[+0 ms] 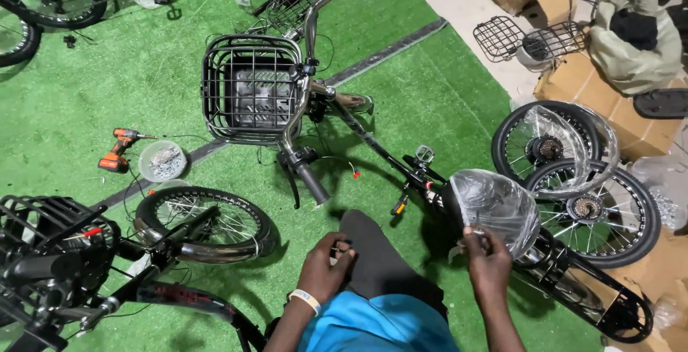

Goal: The person uses a power drill to tighten bolts on a bicycle basket attached to the handlebars. They then switch to a manual wrench to tighten nuts on the handlebar stem and basket mount, adjusting the components by hand.

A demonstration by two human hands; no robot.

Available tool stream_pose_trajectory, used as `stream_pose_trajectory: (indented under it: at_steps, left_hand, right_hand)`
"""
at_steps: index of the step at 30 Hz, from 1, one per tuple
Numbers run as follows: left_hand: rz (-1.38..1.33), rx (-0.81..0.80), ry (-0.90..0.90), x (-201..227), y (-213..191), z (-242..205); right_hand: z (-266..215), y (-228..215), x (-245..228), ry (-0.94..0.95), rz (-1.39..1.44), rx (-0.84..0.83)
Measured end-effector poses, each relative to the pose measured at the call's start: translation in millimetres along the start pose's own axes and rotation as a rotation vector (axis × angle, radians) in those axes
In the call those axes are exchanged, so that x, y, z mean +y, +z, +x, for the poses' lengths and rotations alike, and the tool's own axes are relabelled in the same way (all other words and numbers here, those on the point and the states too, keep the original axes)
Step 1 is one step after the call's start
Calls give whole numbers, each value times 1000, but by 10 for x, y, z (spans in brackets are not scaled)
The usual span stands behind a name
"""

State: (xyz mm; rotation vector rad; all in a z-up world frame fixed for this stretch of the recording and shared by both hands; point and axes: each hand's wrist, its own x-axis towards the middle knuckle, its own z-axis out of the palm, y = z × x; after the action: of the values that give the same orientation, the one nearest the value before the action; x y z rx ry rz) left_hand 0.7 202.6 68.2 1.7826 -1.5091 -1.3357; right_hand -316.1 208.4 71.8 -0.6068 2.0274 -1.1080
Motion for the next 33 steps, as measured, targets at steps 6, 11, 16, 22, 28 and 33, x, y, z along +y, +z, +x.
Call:
stream_pose_trajectory:
  at_steps: [6,11,16,22,28,33]
  left_hand:
    - [51,137,-74,-301,-132,-62]
    - [80,190,-177,-282,-120,-11]
    - [81,290,-209,-247,254,196]
    - [-12,363,-154,-205,835,516]
    - [412,501,-156,147,838,653]
    - [318,709,-287,490,643,792]
  right_hand:
    - [700,-166,-104,-42,-264,-40]
    - [1386,71,636,-10,-204,-81]
    - [1488,-24,783,59,-344,-153]
    - [1709,-231,759,79,-504,-378]
    - [2031,-269,754,-4,-646,-469]
    - [1875,-234,227,105,-707,-538]
